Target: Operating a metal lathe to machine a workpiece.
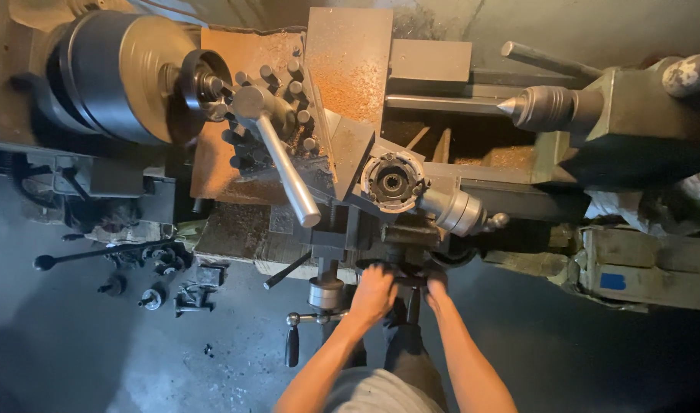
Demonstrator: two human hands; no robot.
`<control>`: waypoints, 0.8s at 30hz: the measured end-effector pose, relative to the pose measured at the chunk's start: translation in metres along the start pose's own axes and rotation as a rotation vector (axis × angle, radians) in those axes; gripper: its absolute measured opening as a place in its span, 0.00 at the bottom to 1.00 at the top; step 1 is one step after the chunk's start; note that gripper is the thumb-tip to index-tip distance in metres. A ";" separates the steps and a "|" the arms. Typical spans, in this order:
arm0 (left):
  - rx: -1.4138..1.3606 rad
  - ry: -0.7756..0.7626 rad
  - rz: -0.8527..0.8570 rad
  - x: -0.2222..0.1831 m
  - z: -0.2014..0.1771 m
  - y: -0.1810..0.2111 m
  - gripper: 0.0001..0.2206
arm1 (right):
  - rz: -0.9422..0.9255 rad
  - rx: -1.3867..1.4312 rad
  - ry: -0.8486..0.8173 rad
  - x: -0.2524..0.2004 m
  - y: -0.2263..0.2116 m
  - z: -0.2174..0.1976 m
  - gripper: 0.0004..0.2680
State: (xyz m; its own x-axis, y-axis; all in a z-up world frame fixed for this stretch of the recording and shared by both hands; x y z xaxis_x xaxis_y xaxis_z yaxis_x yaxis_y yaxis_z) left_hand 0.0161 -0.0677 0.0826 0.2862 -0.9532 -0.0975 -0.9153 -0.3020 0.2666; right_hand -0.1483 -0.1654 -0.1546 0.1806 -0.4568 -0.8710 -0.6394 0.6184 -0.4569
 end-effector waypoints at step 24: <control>-0.102 -0.234 -0.947 -0.201 0.024 -0.153 0.37 | -0.044 -0.011 -0.327 -0.078 -0.056 -0.023 0.25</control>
State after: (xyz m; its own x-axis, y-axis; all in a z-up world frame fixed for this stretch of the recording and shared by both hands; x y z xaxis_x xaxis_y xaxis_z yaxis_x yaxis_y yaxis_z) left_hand 0.0915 0.1700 0.0384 0.8159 -0.2928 -0.4986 -0.3040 -0.9507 0.0609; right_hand -0.1435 -0.1790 -0.0565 0.4377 -0.2520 -0.8631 -0.6332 0.5951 -0.4949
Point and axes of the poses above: each hand's wrist, its own x-axis towards the middle knuckle, its own z-axis out of the palm, y = z × x, the point moved 6 cm from there along x, towards the middle knuckle, and after that the axes turned 14 degrees about x, right-handed, at the moved point
